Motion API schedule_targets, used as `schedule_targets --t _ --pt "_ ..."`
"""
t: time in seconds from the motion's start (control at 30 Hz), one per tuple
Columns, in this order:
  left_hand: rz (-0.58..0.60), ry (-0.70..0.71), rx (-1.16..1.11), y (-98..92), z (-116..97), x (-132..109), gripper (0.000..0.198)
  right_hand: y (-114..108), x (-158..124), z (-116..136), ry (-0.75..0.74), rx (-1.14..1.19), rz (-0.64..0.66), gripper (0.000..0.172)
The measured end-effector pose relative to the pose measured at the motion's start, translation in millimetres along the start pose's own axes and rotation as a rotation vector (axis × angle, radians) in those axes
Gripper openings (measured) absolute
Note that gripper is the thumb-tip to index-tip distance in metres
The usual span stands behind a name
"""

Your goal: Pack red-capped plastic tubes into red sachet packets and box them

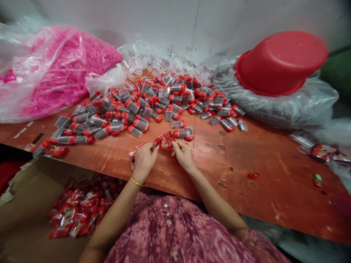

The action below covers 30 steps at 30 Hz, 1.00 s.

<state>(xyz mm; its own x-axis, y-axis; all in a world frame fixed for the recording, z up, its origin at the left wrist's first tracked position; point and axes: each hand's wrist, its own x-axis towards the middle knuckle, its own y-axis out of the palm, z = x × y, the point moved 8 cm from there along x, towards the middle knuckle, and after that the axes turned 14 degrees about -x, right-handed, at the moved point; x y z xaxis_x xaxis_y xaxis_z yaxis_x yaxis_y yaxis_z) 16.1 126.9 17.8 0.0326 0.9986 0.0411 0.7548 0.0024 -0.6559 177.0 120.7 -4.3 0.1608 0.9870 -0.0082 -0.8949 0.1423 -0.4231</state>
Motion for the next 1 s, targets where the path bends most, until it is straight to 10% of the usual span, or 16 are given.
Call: schedule_targets --t 0.27,0.53,0.8,1.0 --pt "0.007 0.085 0.382 -3.1 -10 13 0.044 -4 -2 5 -0.076 -0.1 -0.096 0.043" --pt "-0.098 0.253 0.113 -29.1 -12 13 0.033 14 -14 10 -0.099 0.071 -0.041 0.027" --pt "0.052 -0.186 -0.578 3.0 1 -26 0.041 -9 -36 51 -0.601 -0.558 -0.344 0.02" --pt "0.069 -0.382 -0.977 18.0 3 -30 0.049 -6 -42 58 -0.63 -0.602 -0.311 0.025"
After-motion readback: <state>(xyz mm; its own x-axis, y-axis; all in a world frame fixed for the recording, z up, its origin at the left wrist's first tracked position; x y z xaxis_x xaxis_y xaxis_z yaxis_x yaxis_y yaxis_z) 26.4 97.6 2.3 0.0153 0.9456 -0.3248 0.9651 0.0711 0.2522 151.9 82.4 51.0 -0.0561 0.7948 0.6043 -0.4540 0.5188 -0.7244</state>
